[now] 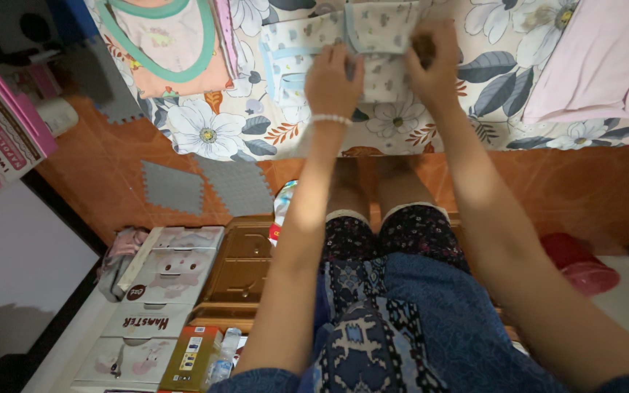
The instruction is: The person picks up clothing items one at a time and folds them by hand on a floral-patterned surface.
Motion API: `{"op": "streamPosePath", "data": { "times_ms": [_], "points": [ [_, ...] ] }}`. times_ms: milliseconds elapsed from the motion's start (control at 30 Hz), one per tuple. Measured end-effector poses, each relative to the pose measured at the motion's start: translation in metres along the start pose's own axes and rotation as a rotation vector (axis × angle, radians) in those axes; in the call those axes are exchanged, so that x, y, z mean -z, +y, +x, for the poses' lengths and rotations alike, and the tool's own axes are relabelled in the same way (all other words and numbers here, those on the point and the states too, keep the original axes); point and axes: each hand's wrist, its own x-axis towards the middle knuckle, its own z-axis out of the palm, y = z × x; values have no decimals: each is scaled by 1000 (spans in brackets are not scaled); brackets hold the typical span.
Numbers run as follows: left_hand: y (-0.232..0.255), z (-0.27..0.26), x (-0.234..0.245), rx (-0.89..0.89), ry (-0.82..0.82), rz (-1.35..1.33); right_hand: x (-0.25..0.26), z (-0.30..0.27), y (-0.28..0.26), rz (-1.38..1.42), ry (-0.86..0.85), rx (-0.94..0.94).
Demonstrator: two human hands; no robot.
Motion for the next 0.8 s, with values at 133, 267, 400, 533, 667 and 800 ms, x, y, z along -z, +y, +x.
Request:
{"op": "streamPosePath", "data": {
  "times_ms": [133,267,400,533,667,800],
  "points": [
    [11,2,-19,-447,182,3,11,-11,-13,-17,-54,95],
    [5,19,-58,-718,104,-17,12,-9,-18,-147,-52,81],
    [0,36,-70,-662,28,-81,13,-5,-8,-330,5,240],
    [1,39,-51,-514,-85,-284,16,0,7,-371,-3,298],
    [7,38,-28,-434,-148,-404,32,15,10,-133,-262,-1],
    [7,39,-22,-329,-245,-476,44,34,5,88,-565,-176]
  ]
}}
